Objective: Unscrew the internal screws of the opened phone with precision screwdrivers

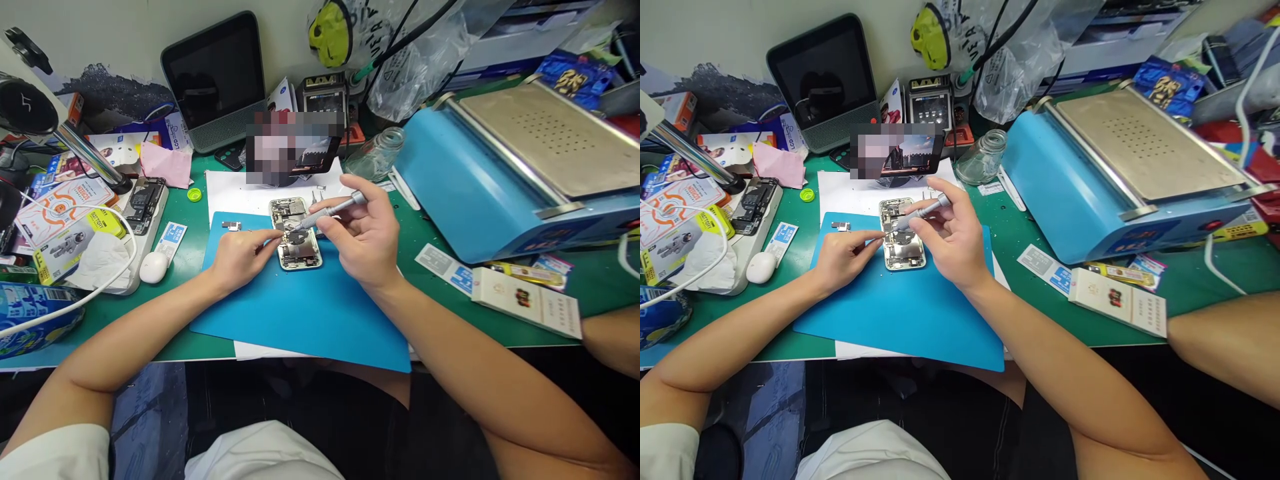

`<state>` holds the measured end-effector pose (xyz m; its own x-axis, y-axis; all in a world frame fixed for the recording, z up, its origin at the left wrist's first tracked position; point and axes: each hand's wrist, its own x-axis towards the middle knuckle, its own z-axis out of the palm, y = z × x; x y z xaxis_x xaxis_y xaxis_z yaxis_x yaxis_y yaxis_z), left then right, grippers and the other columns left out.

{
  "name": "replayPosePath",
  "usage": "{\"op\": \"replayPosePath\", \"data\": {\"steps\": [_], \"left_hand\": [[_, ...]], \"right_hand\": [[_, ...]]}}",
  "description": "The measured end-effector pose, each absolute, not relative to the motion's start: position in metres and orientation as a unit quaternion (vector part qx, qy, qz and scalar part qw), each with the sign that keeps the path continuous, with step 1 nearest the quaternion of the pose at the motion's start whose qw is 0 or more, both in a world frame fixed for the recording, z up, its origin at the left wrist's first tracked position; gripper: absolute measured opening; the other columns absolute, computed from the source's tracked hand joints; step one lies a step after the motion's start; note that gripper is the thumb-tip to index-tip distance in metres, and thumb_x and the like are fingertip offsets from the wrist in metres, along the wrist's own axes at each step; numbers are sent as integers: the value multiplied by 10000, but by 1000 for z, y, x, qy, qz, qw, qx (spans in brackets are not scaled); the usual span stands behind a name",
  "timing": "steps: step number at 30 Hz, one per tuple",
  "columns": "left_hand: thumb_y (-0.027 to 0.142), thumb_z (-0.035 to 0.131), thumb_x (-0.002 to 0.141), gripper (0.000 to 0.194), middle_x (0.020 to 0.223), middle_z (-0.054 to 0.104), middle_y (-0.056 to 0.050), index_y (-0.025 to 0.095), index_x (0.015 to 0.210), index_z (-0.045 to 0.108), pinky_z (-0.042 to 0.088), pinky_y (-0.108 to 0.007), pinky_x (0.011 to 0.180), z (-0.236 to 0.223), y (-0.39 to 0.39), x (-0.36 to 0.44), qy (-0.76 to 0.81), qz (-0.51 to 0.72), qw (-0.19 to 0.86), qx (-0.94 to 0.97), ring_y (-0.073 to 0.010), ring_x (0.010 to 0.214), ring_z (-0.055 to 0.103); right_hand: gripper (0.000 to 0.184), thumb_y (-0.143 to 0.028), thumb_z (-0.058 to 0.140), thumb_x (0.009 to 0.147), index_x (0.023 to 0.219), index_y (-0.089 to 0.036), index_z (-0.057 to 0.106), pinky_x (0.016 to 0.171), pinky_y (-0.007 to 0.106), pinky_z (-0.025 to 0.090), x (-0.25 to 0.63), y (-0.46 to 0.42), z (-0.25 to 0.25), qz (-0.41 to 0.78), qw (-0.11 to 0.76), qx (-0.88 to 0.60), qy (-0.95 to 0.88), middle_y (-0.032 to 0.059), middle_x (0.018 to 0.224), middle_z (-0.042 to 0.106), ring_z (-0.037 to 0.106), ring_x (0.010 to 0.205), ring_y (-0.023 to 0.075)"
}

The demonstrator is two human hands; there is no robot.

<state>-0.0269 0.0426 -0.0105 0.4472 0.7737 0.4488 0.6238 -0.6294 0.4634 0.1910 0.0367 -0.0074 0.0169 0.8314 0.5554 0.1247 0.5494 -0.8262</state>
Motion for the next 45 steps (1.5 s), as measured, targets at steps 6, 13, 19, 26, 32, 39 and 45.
{"op": "replayPosePath", "data": {"steps": [6, 13, 19, 26, 32, 39, 45], "left_hand": [[307, 612, 996, 229, 683, 739, 1, 211, 1098, 793, 381, -234, 552, -10, 41, -27, 424, 316, 121, 840, -106, 527, 587], [334, 616, 995, 232, 594, 665, 20, 204, 1057, 798, 352, -238, 546, -8, 41, -26, 427, 314, 126, 839, -102, 510, 559], [308, 612, 992, 228, 587, 660, 23, 207, 1073, 800, 346, -234, 544, -8, 41, -26, 428, 313, 130, 838, -99, 503, 542], [315, 596, 995, 238, 586, 661, 20, 207, 1054, 798, 349, -236, 539, -8, 41, -27, 429, 312, 127, 838, -100, 498, 538], [324, 592, 995, 242, 597, 672, 15, 206, 1052, 796, 354, -237, 544, -8, 41, -28, 428, 313, 126, 839, -105, 508, 552], [302, 614, 984, 216, 577, 648, 26, 202, 1039, 797, 344, -235, 541, -9, 41, -27, 424, 319, 129, 838, -97, 498, 537], [329, 608, 989, 231, 563, 638, 29, 203, 1040, 795, 336, -236, 530, -8, 41, -27, 426, 317, 129, 838, -98, 487, 530]], "right_hand": [[482, -335, 706, 936, 1374, -318, 505, 786, 377, 674, 190, 35, -7, 290, 597, -389, -638, 40, 1029, 765, 755, 921, 210], [482, -304, 710, 934, 1373, -318, 511, 760, 345, 670, 191, 36, -8, 293, 596, -382, -642, 35, 1033, 768, 754, 901, 193], [483, -290, 715, 923, 1367, -315, 524, 747, 340, 660, 191, 36, -8, 292, 601, -379, -640, 33, 1019, 773, 754, 905, 194], [491, -311, 719, 921, 1369, -315, 519, 744, 359, 660, 190, 36, -7, 290, 604, -385, -635, 34, 1015, 770, 754, 920, 209], [486, -319, 716, 930, 1371, -327, 513, 757, 367, 661, 191, 36, -8, 295, 598, -383, -640, 34, 1030, 771, 756, 936, 211], [482, -343, 714, 933, 1367, -336, 506, 764, 356, 665, 190, 36, -9, 297, 593, -385, -642, 29, 1033, 768, 755, 924, 200], [487, -367, 712, 934, 1372, -325, 504, 781, 376, 671, 191, 36, -7, 288, 592, -388, -645, 40, 1029, 766, 754, 928, 213]]}}
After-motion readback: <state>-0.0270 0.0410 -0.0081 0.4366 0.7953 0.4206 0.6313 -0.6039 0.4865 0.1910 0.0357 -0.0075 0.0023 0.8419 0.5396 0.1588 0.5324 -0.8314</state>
